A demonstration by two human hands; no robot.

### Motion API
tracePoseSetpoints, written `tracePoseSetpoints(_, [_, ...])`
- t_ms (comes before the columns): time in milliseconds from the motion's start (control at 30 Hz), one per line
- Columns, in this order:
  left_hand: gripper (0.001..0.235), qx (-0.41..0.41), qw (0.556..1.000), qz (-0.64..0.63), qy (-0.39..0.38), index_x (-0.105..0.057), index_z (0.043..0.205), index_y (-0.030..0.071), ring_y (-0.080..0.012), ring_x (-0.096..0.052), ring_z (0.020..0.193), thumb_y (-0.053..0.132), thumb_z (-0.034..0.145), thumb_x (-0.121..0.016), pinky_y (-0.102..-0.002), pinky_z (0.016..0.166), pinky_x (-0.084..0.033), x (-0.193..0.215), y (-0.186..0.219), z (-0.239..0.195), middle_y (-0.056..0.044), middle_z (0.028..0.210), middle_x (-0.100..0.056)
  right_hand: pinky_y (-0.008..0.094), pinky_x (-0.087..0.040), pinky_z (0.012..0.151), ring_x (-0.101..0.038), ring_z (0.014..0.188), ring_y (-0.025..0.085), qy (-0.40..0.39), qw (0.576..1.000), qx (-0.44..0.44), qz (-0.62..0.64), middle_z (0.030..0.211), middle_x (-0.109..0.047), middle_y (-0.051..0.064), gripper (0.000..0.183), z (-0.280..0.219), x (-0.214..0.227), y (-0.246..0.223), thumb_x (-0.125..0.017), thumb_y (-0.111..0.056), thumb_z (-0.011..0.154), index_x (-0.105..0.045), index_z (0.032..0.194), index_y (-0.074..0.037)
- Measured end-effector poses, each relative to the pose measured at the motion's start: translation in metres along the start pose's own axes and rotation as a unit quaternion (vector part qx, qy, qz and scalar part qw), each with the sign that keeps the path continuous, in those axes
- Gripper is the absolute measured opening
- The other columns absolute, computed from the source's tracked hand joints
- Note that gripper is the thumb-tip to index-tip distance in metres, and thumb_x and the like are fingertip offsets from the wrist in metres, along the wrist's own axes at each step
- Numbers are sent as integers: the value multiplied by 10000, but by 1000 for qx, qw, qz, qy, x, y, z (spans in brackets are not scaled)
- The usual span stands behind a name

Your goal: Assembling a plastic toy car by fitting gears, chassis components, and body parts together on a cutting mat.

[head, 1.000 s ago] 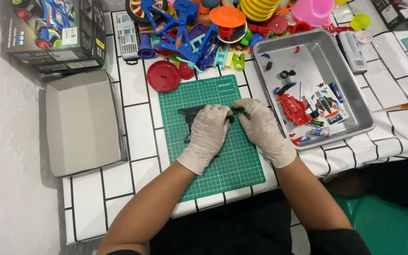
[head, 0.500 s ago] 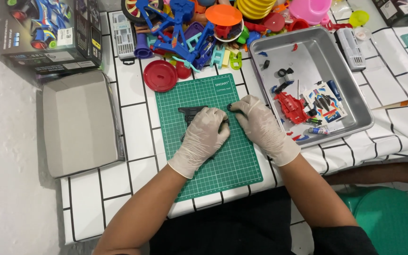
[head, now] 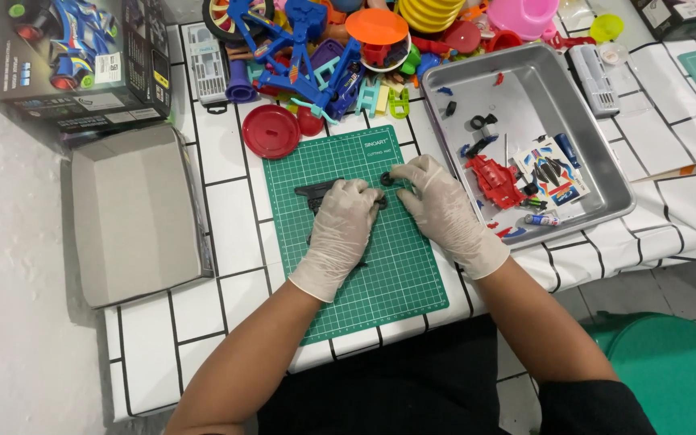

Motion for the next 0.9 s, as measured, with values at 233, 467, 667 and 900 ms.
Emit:
tracePoseSetpoints(233, [128, 3, 999, -14, 38, -667, 1088, 155, -254, -610, 1030, 222, 986, -630, -387, 881, -524, 37, 22, 15, -42, 994, -601, 510, -559, 922, -666, 1066, 386, 52, 992, -44, -106, 1091, -680, 153, 383, 42, 75, 55, -582, -10, 963, -686, 1303, -153])
tracePoseSetpoints(467, [149, -36, 994, -80, 60, -653, 1098, 175, -269, -631, 1050, 226, 971, -594, -403, 893, -544, 20, 60, 65, -33, 989, -606, 507, -584, 901, -702, 1030, 373, -31, 974, -30, -224, 1106, -700, 67, 320, 101, 54, 131, -767, -122, 892, -753, 1179, -261])
tracePoseSetpoints(667, [180, -17, 989, -113, 92, -650, 1093, 209, -269, -657, 1009, 204, 920, -598, -405, 897, -548, -42, 68, 138, -4, 953, -635, 530, -564, 890, -690, 1057, 352, 15, 992, -99, -80, 1029, -714, 56, 224, 94, 86, 144, -758, -193, 932, -755, 1139, -278])
tracePoseSetpoints(900, [104, 82, 987, -112, 80, -589, 963, 219, -298, -682, 933, 183, 865, -593, -427, 842, -574, -65, 71, 196, -29, 860, -647, 558, -566, 936, -693, 1095, 390, -53, 977, -123, -168, 1106, -730, 130, 337, 104, 65, 137, -653, -165, 932, -708, 1262, -211])
Point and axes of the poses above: each hand's wrist, its own z-axis towards the middle knuckle, its own x-axis out of the back of the hand, y = z × x, the point moved 9 cm from there along z, towards the middle knuckle
